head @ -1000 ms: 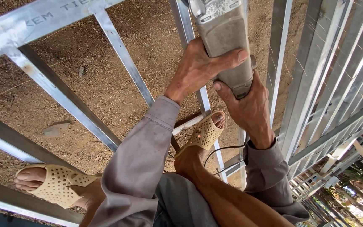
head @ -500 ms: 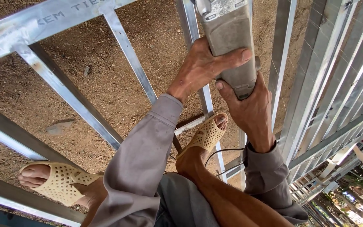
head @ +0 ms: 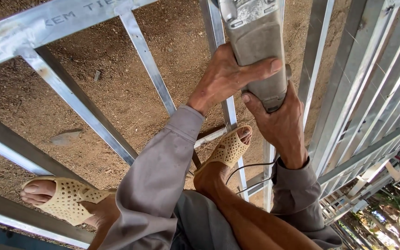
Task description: Grinding down weld joints on a metal gate frame using a handheld angle grinder.
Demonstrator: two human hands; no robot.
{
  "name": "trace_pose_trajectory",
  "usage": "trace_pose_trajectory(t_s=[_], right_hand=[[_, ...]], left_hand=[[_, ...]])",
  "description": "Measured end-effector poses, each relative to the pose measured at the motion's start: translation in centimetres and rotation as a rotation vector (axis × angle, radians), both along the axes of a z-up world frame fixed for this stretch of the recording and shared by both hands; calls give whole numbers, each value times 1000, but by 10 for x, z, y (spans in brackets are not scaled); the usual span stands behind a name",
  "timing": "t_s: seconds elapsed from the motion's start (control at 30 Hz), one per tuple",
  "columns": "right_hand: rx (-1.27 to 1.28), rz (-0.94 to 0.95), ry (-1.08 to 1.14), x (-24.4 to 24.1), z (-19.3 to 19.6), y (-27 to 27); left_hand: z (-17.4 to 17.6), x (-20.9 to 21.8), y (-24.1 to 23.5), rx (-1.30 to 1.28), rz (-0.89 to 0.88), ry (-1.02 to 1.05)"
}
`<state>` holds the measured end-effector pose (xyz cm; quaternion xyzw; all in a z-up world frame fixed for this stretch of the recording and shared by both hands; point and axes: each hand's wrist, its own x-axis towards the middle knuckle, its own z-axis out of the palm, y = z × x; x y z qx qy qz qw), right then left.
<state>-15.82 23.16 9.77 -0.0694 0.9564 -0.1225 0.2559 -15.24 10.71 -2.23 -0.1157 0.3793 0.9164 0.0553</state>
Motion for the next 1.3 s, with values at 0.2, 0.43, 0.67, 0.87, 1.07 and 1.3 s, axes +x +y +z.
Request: trace_pose_trajectory(t_s=[0.2,0.43,0.67,0.87,1.07,1.3], right_hand=[[-29,-3,6,1,0,-1],[-7,6,13,5,6,-6],[-18,39,19,1,2,0],[-104,61,-23,-1,6,-2],[-35,42,-49,0,7,0],[-23,68,-5,-4,10,-4]], left_hand=[[-3,0,2,5,-23,-26],[-2,-1,5,25,-31,-52],[-1,1,3,-4,0,-13],[-3,-2,8,-64,-18,-14],[1,3,3,17,-12,-23],[-9,0,10,82,3,16]])
